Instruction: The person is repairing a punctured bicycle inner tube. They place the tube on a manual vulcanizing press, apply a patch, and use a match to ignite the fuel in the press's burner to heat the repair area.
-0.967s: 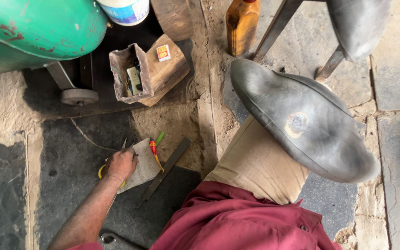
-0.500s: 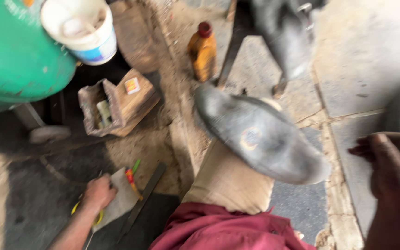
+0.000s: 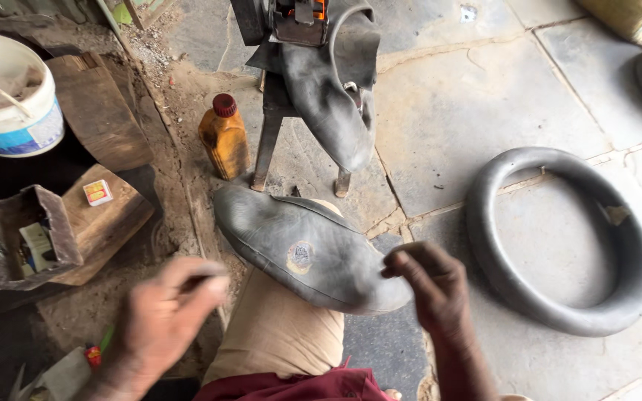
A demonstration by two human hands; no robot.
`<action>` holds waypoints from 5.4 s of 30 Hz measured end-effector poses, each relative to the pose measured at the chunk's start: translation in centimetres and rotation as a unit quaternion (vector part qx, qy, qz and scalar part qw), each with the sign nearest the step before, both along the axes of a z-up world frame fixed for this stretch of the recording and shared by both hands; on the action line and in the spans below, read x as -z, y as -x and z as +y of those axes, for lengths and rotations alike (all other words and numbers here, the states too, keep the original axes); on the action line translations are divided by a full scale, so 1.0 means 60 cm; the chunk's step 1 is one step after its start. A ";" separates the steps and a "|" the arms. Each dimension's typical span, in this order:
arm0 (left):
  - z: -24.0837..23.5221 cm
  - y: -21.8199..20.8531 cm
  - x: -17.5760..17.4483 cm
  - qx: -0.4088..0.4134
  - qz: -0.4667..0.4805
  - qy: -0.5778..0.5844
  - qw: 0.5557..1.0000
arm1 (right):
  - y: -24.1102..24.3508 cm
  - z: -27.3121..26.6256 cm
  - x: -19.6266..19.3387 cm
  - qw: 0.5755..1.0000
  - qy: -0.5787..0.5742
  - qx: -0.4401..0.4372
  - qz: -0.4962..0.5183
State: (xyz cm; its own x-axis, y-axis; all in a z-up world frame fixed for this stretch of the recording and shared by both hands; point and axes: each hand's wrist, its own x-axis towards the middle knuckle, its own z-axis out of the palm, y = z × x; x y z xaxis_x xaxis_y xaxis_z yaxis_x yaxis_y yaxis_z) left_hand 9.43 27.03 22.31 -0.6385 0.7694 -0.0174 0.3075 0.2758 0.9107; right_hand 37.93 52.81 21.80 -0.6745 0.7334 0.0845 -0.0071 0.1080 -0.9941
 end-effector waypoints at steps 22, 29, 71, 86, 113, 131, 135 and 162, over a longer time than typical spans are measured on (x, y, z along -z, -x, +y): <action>0.098 -0.179 -0.023 0.102 -0.250 -0.186 0.945 | 0.035 -0.136 -0.050 0.990 0.101 -0.086 0.049; 0.067 -0.129 0.014 0.066 -0.263 0.092 0.958 | 0.027 -0.085 -0.047 0.997 0.040 -0.041 0.047; 0.132 -0.131 0.109 -0.005 -0.458 -0.128 0.880 | 0.154 -0.065 -0.024 0.960 -0.128 -0.074 -0.238; 0.133 -0.129 0.108 0.010 -0.438 -0.134 0.889 | 0.171 -0.065 -0.031 0.913 -0.309 -0.100 -0.248; 0.164 -0.142 0.058 -0.097 -0.399 -0.098 0.907 | 0.121 -0.066 -0.028 0.967 -0.176 -0.080 -0.164; 0.176 -0.146 0.062 -0.140 -0.306 0.025 0.941 | 0.116 -0.074 -0.029 0.972 -0.198 -0.080 -0.100; 0.180 -0.146 0.064 -0.165 -0.359 -0.016 0.918 | 0.114 -0.080 -0.044 0.973 -0.184 -0.062 -0.128; 0.420 -0.330 0.145 0.186 -0.338 -0.032 0.922 | -0.228 0.137 0.065 0.965 0.163 0.190 -0.071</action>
State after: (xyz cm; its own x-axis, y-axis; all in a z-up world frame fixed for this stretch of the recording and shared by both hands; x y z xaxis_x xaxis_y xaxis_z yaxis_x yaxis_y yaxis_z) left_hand 29.23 52.24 13.64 -0.1908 0.9460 -0.2619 -0.2736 0.2050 0.9397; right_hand 51.62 61.02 17.91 -0.3388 0.9024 -0.2664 0.1100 -0.2432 -0.9637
